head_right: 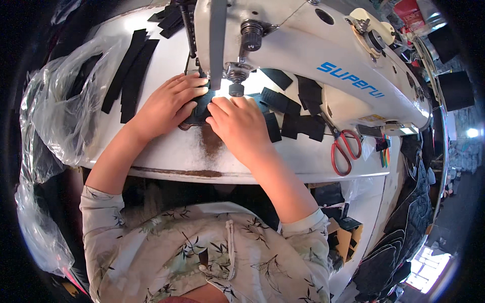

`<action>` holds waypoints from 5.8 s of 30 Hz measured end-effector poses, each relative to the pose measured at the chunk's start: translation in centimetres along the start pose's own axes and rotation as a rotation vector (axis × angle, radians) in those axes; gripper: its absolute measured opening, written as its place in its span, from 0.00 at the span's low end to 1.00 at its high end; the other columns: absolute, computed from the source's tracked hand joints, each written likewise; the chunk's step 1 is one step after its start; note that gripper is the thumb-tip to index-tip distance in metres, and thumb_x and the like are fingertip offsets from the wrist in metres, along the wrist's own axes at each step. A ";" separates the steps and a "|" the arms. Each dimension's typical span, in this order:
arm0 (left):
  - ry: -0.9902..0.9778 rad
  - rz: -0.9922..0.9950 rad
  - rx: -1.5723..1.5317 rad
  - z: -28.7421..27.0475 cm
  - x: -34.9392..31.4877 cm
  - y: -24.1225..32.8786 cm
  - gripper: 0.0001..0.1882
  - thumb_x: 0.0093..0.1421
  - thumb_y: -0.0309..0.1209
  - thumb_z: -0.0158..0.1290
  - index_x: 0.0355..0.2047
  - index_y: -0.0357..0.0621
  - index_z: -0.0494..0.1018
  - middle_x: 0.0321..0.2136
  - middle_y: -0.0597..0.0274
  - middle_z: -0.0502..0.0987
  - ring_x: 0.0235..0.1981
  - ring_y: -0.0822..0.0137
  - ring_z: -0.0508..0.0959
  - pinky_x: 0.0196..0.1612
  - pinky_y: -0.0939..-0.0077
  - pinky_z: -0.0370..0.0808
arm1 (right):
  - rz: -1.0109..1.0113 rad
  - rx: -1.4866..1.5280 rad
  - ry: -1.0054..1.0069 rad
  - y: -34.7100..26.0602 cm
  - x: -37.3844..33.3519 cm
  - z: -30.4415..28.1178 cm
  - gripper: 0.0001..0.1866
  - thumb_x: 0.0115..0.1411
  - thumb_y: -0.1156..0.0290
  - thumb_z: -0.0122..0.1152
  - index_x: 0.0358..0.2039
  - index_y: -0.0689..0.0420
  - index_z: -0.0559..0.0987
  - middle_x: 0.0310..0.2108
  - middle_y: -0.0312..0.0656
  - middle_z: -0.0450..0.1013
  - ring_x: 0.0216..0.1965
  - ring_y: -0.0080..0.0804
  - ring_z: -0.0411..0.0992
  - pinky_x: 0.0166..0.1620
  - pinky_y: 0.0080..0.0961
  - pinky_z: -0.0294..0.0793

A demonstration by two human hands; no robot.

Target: Operate an industrial sewing machine to sew fabric strips.

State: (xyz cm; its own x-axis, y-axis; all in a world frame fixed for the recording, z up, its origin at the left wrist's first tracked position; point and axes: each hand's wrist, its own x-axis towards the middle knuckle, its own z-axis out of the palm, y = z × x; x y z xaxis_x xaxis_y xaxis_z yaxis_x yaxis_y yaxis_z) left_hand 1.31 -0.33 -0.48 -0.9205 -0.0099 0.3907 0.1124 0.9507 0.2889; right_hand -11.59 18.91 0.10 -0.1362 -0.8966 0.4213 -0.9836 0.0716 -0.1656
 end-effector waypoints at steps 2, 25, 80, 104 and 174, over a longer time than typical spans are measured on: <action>0.008 -0.004 -0.045 0.1 0.4 -0.4 0.17 0.57 0.24 0.58 0.48 0.42 0.77 0.55 0.57 0.77 0.62 0.53 0.72 0.68 0.59 0.66 | -0.001 0.009 0.025 0.4 -0.1 0.3 0.15 0.56 0.65 0.70 0.43 0.54 0.82 0.46 0.31 0.76 0.43 0.34 0.73 0.46 0.34 0.72; 0.000 -0.081 -0.026 0.2 1.0 -0.7 0.18 0.60 0.28 0.56 0.52 0.46 0.75 0.57 0.61 0.76 0.65 0.54 0.69 0.70 0.51 0.60 | 0.052 -0.002 0.139 0.4 -0.4 1.4 0.13 0.58 0.66 0.69 0.43 0.51 0.82 0.46 0.30 0.79 0.44 0.32 0.74 0.47 0.35 0.68; 0.153 0.014 0.185 0.8 0.8 2.7 0.12 0.45 0.27 0.60 0.31 0.44 0.73 0.33 0.60 0.77 0.33 0.57 0.80 0.35 0.61 0.80 | 0.400 0.297 -0.106 1.0 1.8 1.0 0.09 0.55 0.68 0.64 0.29 0.59 0.74 0.25 0.43 0.79 0.27 0.45 0.79 0.34 0.37 0.76; 0.073 -0.164 -0.265 0.5 1.2 2.0 0.10 0.47 0.22 0.59 0.32 0.43 0.76 0.39 0.59 0.77 0.42 0.53 0.75 0.50 0.63 0.72 | 0.175 0.331 -0.010 1.5 1.0 0.8 0.07 0.57 0.74 0.65 0.37 0.54 0.77 0.31 0.42 0.78 0.33 0.41 0.79 0.35 0.34 0.75; 0.082 0.026 -0.002 -0.2 1.0 2.1 0.17 0.50 0.24 0.62 0.42 0.48 0.81 0.37 0.62 0.74 0.45 0.58 0.77 0.53 0.60 0.75 | 0.183 0.098 0.055 1.9 0.3 0.7 0.13 0.59 0.67 0.66 0.45 0.50 0.85 0.48 0.40 0.79 0.54 0.46 0.72 0.61 0.45 0.64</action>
State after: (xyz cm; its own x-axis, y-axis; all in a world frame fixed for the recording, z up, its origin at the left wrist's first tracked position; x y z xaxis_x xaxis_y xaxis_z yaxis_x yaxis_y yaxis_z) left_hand 0.74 1.55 0.67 -0.8835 -0.0112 0.4684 0.1363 0.9504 0.2797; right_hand -13.39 18.48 -0.69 -0.3205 -0.8471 0.4239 -0.9259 0.1858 -0.3288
